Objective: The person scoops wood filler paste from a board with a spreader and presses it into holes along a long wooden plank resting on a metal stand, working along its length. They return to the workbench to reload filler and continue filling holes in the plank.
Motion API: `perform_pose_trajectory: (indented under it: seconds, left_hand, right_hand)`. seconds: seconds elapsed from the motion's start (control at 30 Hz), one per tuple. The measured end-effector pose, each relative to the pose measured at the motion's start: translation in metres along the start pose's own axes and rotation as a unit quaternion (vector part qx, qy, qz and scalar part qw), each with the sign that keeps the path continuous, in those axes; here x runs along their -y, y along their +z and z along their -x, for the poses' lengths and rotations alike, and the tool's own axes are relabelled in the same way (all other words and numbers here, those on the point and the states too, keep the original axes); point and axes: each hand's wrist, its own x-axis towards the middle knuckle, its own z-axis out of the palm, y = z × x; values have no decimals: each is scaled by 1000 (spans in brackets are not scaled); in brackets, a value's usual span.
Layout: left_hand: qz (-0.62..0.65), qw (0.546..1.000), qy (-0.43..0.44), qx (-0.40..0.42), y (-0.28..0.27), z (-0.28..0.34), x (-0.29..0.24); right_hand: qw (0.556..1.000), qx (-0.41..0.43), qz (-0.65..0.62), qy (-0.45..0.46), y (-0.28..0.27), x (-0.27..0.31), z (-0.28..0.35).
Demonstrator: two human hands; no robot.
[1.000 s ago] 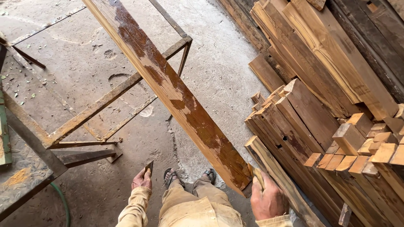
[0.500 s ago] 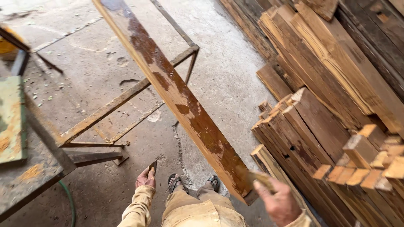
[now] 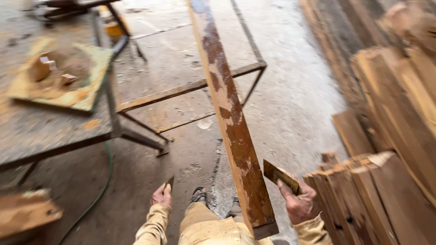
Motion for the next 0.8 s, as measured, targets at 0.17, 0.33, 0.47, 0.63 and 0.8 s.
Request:
perform_pose_trajectory:
  seconds: [0.17, 0.33, 0.47, 0.63, 0.8]
  left_hand:
    - [89, 994, 32, -53, 35, 44, 82]
    - [83, 995, -16, -59, 58, 93, 110]
    - [64, 994, -66, -62, 48, 124, 87]
    - [95, 992, -54, -63, 41, 131, 59]
    - [100, 993, -49, -49, 40, 134, 38]
  right_hand:
    - [985, 12, -154, -81, 27, -63, -3]
    - [959, 105, -244, -98, 36, -70, -4]
    - [926, 154, -325, -117, 32, -61, -8]
    - [915, 167, -349, -113, 38, -68, -14]
    - [917, 168, -338, -131, 47, -87, -23]
